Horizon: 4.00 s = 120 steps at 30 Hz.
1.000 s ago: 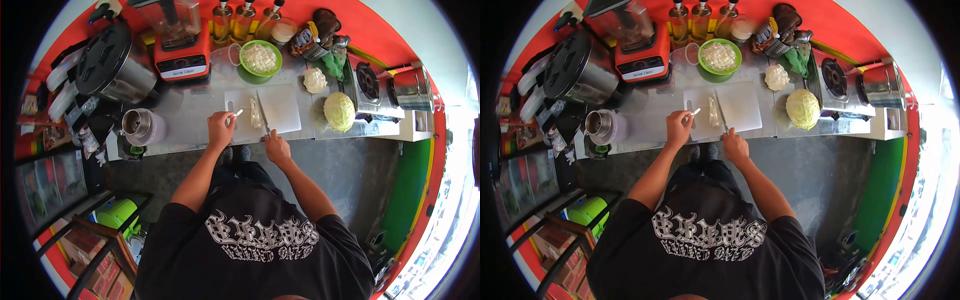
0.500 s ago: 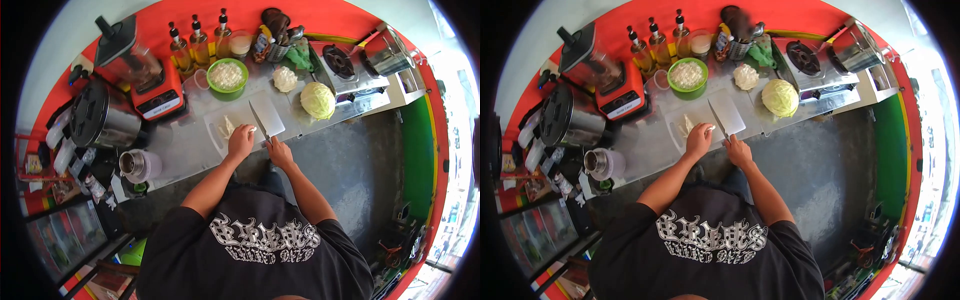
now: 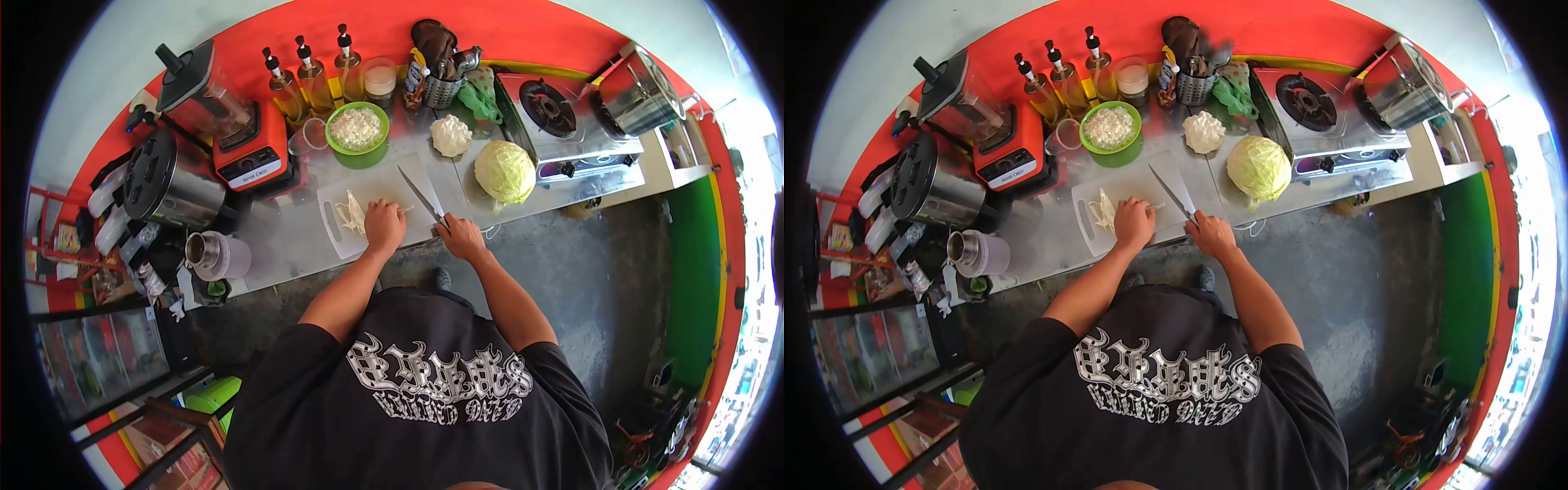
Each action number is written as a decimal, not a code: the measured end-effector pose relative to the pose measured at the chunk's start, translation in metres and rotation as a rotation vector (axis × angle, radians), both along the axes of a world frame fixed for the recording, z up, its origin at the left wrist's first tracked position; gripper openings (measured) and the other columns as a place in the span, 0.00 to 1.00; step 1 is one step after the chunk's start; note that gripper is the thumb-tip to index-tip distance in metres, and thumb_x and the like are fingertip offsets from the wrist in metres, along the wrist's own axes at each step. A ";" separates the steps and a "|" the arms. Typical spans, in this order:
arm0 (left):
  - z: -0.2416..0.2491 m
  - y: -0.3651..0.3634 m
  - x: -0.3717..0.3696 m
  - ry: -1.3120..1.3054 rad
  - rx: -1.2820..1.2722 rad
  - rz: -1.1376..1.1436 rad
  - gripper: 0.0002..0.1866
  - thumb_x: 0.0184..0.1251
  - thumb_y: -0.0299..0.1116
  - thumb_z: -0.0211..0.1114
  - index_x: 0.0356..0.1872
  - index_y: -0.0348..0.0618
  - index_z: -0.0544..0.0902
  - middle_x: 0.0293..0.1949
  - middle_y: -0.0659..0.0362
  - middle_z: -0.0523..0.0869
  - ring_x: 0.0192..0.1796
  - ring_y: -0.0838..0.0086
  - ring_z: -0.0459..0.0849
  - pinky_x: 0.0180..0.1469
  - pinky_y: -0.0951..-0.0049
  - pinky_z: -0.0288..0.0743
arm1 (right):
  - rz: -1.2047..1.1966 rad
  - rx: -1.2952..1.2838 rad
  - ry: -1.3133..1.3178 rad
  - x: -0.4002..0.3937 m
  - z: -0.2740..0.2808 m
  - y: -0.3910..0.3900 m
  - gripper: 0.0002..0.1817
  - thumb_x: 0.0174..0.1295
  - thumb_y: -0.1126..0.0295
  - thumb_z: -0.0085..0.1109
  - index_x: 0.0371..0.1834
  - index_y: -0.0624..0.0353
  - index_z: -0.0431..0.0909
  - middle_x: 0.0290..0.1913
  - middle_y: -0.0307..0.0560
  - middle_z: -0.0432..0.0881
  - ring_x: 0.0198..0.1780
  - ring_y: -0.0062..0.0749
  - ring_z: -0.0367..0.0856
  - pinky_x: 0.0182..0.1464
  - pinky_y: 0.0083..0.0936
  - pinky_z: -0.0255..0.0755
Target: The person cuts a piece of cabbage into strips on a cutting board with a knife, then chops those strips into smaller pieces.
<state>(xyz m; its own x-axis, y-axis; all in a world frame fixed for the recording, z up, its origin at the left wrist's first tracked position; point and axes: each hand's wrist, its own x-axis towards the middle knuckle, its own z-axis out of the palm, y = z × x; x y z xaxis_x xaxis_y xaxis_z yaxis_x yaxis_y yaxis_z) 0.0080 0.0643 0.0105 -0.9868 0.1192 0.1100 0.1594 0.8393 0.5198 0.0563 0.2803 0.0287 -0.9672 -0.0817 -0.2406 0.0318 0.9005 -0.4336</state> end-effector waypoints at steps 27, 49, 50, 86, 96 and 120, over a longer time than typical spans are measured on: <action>-0.023 0.043 -0.002 0.071 -0.152 0.123 0.04 0.63 0.29 0.67 0.30 0.44 0.89 0.36 0.55 0.85 0.46 0.55 0.84 0.52 0.56 0.79 | 0.361 0.137 -0.056 -0.023 0.001 -0.008 0.17 0.73 0.58 0.53 0.48 0.64 0.78 0.41 0.63 0.89 0.45 0.59 0.90 0.50 0.53 0.82; -0.042 -0.011 -0.005 0.252 0.300 -0.156 0.07 0.66 0.27 0.69 0.43 0.43 0.88 0.41 0.59 0.83 0.47 0.59 0.80 0.51 0.60 0.79 | 0.070 0.162 -0.059 -0.011 -0.007 -0.057 0.17 0.75 0.55 0.52 0.44 0.60 0.73 0.36 0.64 0.88 0.40 0.63 0.88 0.49 0.54 0.80; -0.041 -0.011 -0.003 0.241 0.303 -0.166 0.07 0.66 0.27 0.69 0.43 0.43 0.88 0.41 0.59 0.83 0.47 0.59 0.80 0.51 0.60 0.79 | 0.065 0.191 -0.056 -0.011 -0.001 -0.063 0.16 0.74 0.57 0.53 0.44 0.61 0.73 0.36 0.63 0.89 0.39 0.61 0.89 0.47 0.52 0.81; -0.036 -0.008 -0.012 0.200 0.343 -0.206 0.05 0.64 0.26 0.66 0.40 0.41 0.84 0.38 0.56 0.83 0.46 0.56 0.81 0.48 0.57 0.78 | 0.034 0.252 -0.076 -0.017 -0.013 -0.084 0.06 0.71 0.70 0.49 0.45 0.61 0.71 0.36 0.59 0.90 0.41 0.53 0.92 0.41 0.44 0.86; -0.033 -0.008 -0.012 0.189 0.373 -0.231 0.03 0.65 0.25 0.65 0.37 0.40 0.83 0.37 0.54 0.82 0.46 0.54 0.80 0.48 0.56 0.76 | 0.030 0.239 -0.075 -0.016 -0.023 -0.085 0.12 0.77 0.61 0.51 0.46 0.60 0.70 0.35 0.58 0.90 0.39 0.56 0.91 0.41 0.48 0.84; -0.035 -0.014 -0.008 0.248 0.278 -0.257 0.04 0.65 0.27 0.65 0.38 0.40 0.84 0.38 0.53 0.84 0.47 0.54 0.83 0.49 0.56 0.80 | 0.057 0.239 -0.083 -0.029 -0.017 -0.087 0.12 0.76 0.63 0.50 0.48 0.63 0.70 0.41 0.64 0.89 0.45 0.59 0.90 0.47 0.49 0.84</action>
